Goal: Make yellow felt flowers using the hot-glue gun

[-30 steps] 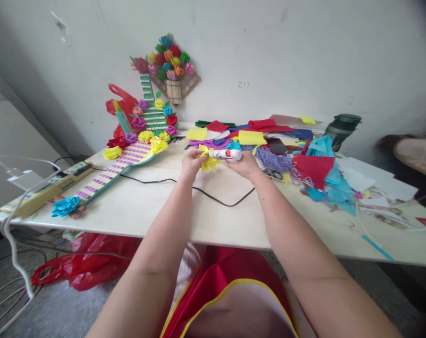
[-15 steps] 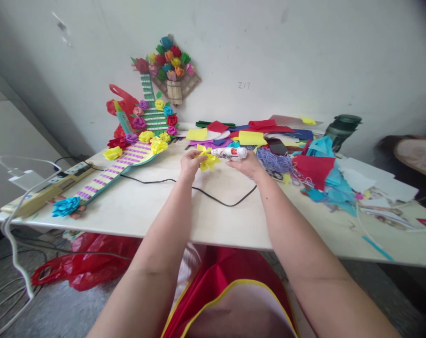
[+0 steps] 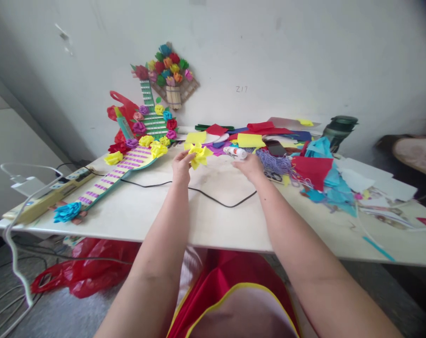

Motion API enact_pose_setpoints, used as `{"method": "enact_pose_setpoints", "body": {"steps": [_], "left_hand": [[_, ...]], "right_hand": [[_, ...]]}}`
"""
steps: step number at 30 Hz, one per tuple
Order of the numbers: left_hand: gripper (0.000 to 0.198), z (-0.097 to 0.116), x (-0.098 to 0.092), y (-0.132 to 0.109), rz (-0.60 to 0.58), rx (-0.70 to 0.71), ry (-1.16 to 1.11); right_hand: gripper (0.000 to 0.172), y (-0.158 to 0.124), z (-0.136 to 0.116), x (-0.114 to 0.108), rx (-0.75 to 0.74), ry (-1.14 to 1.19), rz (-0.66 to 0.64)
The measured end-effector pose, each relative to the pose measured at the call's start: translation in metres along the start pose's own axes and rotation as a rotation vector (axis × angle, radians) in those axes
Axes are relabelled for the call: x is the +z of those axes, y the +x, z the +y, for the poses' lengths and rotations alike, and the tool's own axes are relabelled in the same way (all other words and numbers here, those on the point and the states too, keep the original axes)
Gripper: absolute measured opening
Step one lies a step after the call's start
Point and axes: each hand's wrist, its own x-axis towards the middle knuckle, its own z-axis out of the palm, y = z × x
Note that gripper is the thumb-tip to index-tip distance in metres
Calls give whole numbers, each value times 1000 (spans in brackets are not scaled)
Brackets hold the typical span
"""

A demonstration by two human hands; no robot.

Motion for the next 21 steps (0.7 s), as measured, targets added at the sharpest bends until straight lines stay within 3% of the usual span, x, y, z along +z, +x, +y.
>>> {"method": "enact_pose_setpoints", "body": {"steps": [8,11,21], "left_hand": [[38,-10,4,0,-166,-42,-65],[37,-11,5,-2,-196,-42,-59],[39,-5,9,-12,-282,-101,-31]], "right_hand": [[55,-14,-12,20,-224,-243,-306],[48,-18,-16,28,-323,-297,-339],[45,-21,-20,24,-366,-364,-322]]}}
